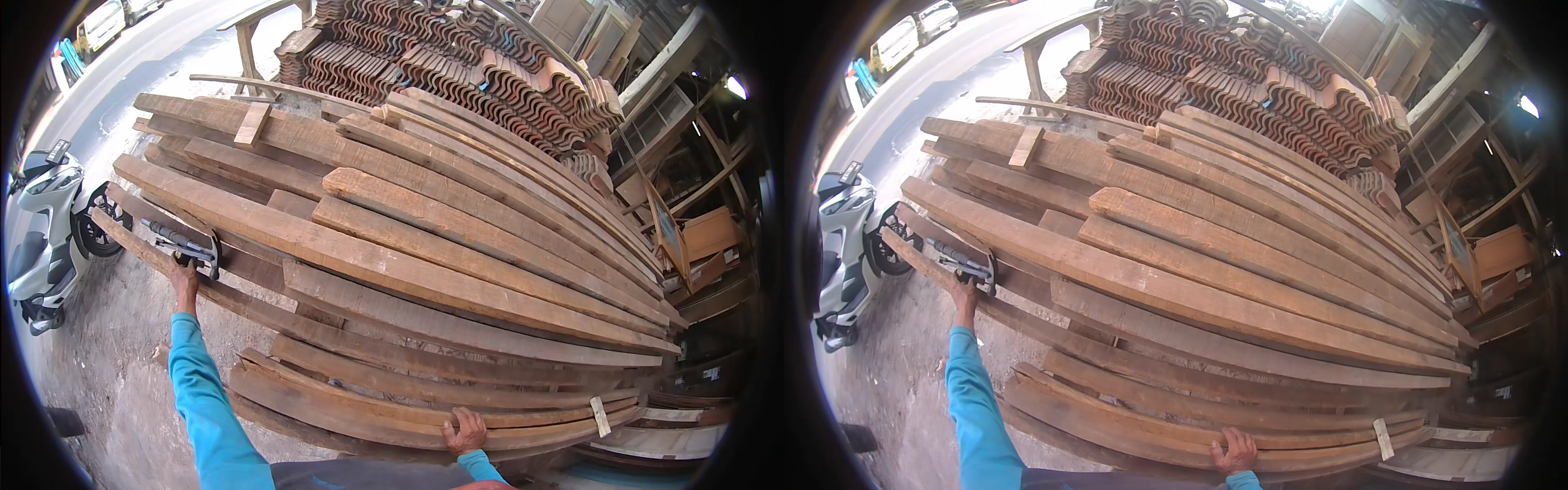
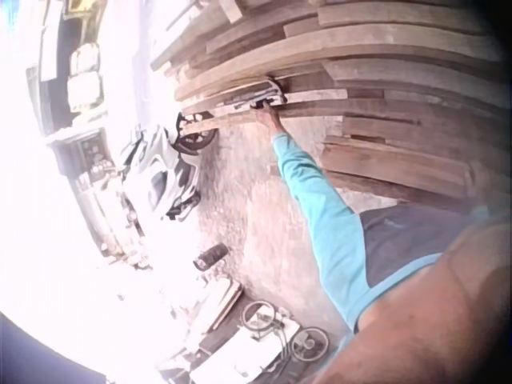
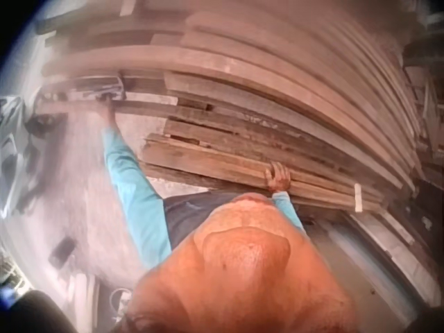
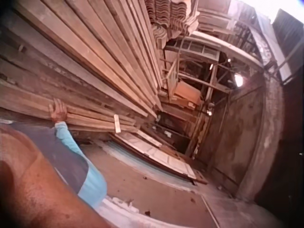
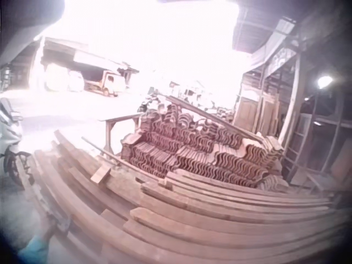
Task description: The person picks up wooden planks from a stack, turns them over by hand, and uses a hammer and pincers to remove nails from the lumber.
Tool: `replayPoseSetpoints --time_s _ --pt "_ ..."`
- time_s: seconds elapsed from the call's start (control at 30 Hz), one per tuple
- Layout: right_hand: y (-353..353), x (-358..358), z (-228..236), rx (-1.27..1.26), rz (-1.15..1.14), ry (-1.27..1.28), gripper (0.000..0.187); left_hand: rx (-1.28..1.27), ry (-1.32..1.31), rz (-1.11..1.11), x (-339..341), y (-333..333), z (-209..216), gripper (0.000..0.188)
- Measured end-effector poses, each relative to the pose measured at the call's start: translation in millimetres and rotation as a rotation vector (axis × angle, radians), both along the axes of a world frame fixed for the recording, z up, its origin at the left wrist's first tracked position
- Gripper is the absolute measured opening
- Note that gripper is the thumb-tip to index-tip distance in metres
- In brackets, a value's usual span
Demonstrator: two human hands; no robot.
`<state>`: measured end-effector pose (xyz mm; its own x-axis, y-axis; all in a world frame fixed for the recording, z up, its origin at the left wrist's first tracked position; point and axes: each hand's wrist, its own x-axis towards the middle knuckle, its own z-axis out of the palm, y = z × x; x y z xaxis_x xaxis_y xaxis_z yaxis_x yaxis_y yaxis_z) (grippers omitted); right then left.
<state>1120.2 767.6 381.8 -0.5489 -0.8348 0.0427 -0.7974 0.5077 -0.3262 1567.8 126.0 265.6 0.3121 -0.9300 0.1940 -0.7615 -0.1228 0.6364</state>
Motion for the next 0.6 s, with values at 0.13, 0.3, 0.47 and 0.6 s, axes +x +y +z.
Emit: replayPoseSetpoints --time_s 0.13,0.3,0.47,0.6 --pt "-10 -1 2 0.035 0.032 -0.004 0.043 0.068 0.176 0.075 8 11 16 0.054" --pt "2 4 -3 0.121 0.102 -0.051 0.045 -0.201 0.377 0.335 -13 26 51 0.051" --pt "-1 8 -5 0.100 0.056 -0.050 0.046 -0.319 0.635 0.390 4 25 45 0.046" --pt "-4 -2 -6 0.103 0.093 -0.029 0.045 -0.253 1.004 0.348 14 20 45 0.047"
